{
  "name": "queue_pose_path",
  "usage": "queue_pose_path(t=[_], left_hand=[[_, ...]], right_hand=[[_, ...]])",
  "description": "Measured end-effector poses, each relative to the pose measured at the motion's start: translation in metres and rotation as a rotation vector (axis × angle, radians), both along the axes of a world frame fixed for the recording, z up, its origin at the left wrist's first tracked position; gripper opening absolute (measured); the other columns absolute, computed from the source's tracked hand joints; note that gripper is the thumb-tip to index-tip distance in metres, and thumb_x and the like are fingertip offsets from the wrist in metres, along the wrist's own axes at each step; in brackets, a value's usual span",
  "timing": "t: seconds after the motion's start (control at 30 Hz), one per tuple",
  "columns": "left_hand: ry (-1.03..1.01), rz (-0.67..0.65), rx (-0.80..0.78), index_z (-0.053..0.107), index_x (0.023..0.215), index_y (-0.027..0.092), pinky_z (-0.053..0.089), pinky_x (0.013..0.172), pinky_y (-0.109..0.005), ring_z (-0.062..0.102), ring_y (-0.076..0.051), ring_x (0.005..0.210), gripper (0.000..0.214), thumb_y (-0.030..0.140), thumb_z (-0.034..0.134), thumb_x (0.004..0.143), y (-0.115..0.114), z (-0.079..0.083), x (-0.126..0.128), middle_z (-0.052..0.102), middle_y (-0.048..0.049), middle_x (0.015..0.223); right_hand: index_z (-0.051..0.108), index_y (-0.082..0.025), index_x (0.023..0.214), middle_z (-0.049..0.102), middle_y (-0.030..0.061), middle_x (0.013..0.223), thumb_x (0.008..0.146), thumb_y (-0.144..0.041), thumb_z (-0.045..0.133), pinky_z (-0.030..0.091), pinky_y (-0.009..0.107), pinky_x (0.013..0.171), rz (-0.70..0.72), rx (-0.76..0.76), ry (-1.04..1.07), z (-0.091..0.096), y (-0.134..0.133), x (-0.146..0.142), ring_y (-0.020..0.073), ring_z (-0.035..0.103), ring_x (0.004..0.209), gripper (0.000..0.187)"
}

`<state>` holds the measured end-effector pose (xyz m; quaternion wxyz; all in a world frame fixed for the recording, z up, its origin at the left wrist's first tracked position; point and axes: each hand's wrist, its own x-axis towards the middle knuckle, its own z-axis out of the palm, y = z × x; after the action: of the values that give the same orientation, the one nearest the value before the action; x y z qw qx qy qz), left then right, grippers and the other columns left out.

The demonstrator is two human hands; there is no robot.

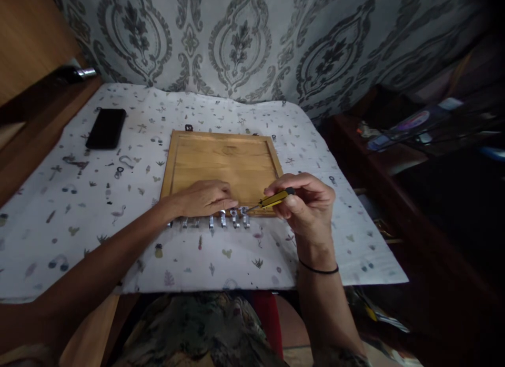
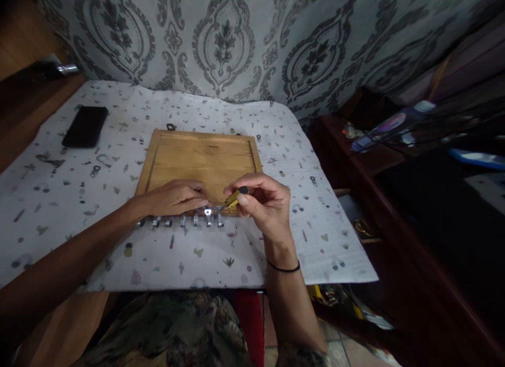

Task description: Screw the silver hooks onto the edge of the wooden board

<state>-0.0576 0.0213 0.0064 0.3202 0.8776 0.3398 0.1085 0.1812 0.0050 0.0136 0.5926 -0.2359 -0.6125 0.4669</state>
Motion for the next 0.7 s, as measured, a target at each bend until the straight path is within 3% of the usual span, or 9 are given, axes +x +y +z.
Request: queue_pose_path(t=[0.2,0.4,0.7], left_hand=[[0.048,0.011,0.021,0.071,0.087,0.017,0.043,0.087,-0.032,0.064,-0.020,0.097,0.047,0.044,0.040,0.109,0.000,-0.001,0.003,0.067,-0.0066,0.100],[0.043,0.003,0.041,0.071,0.089,0.017,0.043,0.088,-0.034,0.063,-0.021,0.095,0.045,0.044,0.042,0.108,0.001,-0.003,0.002,0.067,-0.0068,0.099],[0.067,-0.004,0.030,0.075,0.096,0.017,0.044,0.092,-0.033,0.064,-0.021,0.102,0.049,0.047,0.038,0.109,0.002,-0.004,0.001,0.069,-0.0076,0.106]], right_hand=[[0.081,-0.023,0.095,0.080,0.0026,0.082,0.084,-0.038,0.087,0.042,0.016,0.036,0.010,0.003,-0.003,-0.002,0.000,0.002,0.0038,0.047,0.039,0.019],[0.081,-0.025,0.116,0.079,0.0052,0.088,0.093,-0.044,0.078,0.048,0.022,0.043,0.013,-0.008,-0.084,-0.005,0.000,0.006,0.0074,0.052,0.046,0.030],[0.081,-0.023,0.094,0.077,0.0030,0.086,0.085,-0.042,0.086,0.043,0.021,0.043,-0.055,0.008,-0.143,0.008,0.005,-0.002,0.0074,0.051,0.047,0.022]])
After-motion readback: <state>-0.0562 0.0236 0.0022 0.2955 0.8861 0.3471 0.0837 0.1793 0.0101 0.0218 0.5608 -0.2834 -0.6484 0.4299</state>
